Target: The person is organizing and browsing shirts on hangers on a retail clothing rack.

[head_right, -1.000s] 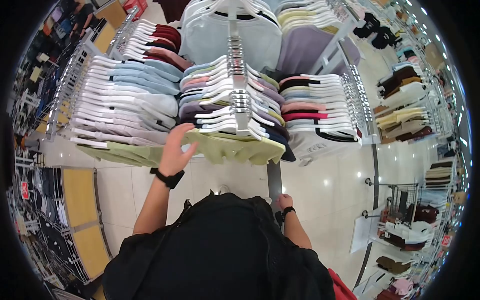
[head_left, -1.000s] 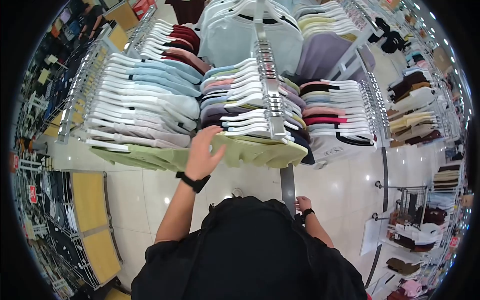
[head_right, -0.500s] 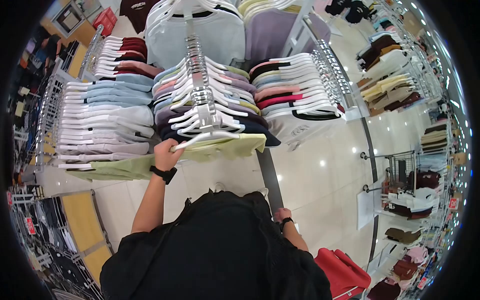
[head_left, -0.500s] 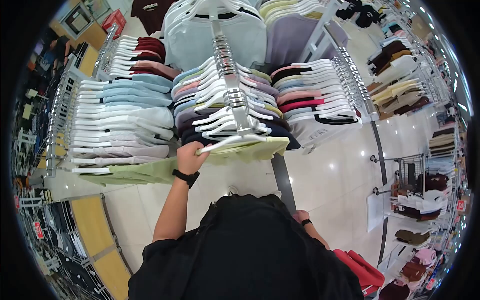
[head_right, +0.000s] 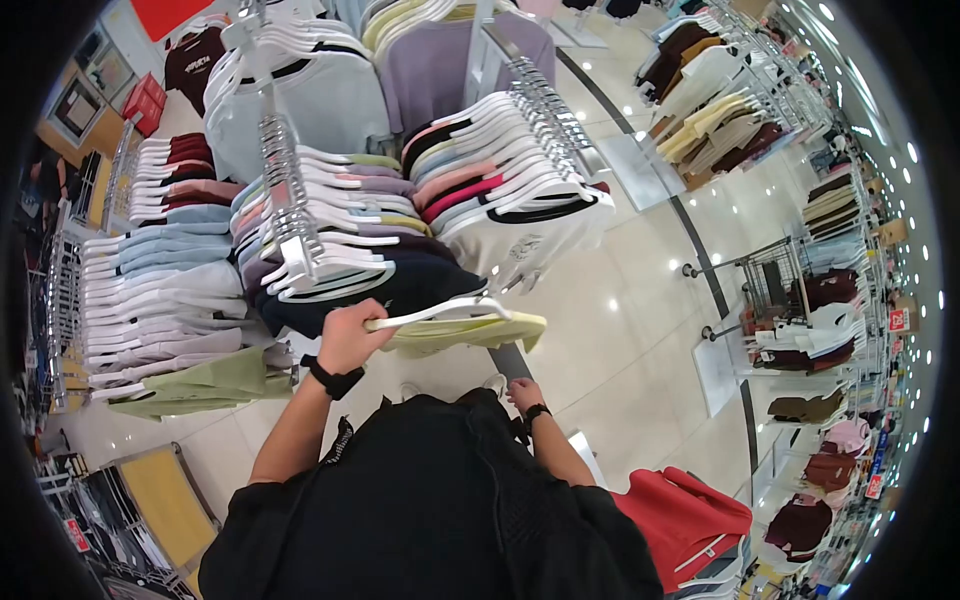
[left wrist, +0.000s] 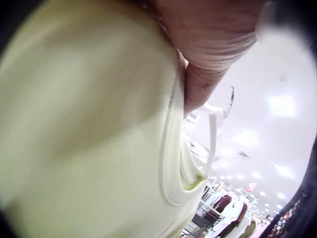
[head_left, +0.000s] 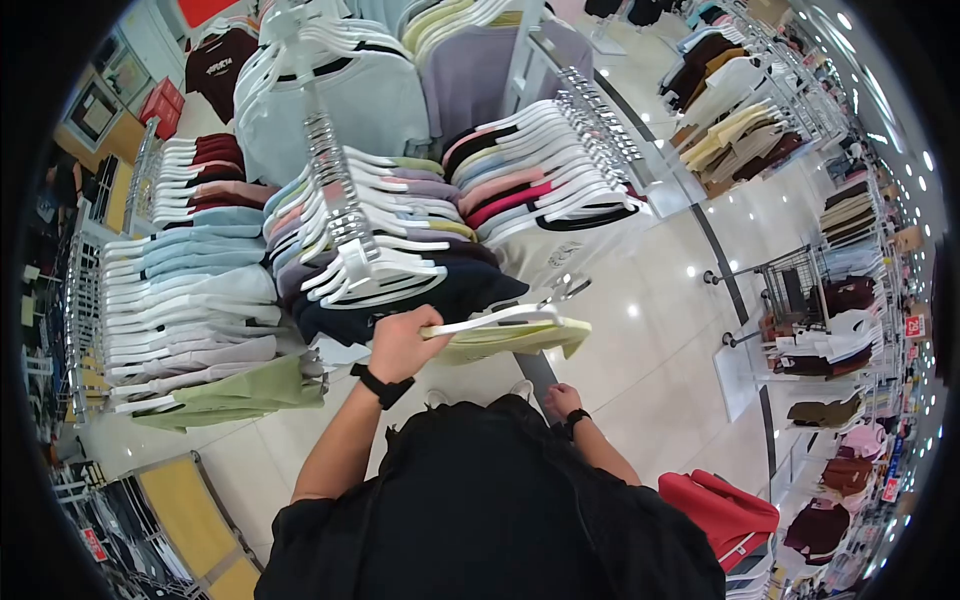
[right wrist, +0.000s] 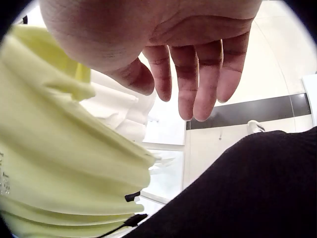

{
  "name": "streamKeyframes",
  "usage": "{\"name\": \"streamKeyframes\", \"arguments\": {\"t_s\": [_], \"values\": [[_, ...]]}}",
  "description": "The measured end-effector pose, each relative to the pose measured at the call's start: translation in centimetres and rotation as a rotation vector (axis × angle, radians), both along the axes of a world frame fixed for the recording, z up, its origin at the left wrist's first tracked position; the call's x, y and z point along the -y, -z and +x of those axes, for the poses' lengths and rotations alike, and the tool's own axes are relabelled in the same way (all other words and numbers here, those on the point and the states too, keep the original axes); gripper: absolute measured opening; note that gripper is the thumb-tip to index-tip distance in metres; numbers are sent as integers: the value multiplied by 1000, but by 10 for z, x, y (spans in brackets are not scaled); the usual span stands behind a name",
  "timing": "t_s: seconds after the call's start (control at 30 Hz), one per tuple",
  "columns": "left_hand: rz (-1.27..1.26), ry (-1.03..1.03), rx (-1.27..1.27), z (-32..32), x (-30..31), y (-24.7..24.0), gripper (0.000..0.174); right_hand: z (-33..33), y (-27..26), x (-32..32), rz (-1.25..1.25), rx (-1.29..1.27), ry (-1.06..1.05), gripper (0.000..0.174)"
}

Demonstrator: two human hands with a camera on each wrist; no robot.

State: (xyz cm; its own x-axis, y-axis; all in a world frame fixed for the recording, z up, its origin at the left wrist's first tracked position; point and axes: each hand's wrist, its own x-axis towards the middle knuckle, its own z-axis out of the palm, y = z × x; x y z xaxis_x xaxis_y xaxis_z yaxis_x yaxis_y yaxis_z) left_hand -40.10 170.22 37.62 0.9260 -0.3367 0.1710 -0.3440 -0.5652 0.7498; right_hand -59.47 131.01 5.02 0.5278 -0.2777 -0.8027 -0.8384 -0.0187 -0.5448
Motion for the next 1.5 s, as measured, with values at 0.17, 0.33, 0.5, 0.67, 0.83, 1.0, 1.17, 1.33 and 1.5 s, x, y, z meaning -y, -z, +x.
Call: {"name": "streamKeyframes", "arguments": {"t_s": [0.17,0.33,0.5,0.67,0.83,1.0,1.17,1.33,1.5], "values": [[-95,44,-80,30,104,-22,24,-23,-5,36,1,83,19,29],[-171,-31,-140,82,177,-5,33,-103,24,119,-60,-53,21,27],[-109,-125,-120,96,205,36,32,-183,38,204,-230,-90,-192,30],[-128,-261,-26,84,215,37,24,-181,16,234,-184,-166,-211,29],[-136,-341,368,44,168,21,12,-112,-10,225,-186,-202,-183,30],[-63,-546,135,0,70,47,11,-41,42,217,-77,-167,-133,29],[-5,-932,624,-7,-24,38,41,35,18,164,-92,-69,-198,29],[370,-751,431,11,-88,50,40,52,7,92,-26,-8,-174,28],[169,-650,220,20,-131,62,28,30,13,31,-43,-35,-175,27]]}}
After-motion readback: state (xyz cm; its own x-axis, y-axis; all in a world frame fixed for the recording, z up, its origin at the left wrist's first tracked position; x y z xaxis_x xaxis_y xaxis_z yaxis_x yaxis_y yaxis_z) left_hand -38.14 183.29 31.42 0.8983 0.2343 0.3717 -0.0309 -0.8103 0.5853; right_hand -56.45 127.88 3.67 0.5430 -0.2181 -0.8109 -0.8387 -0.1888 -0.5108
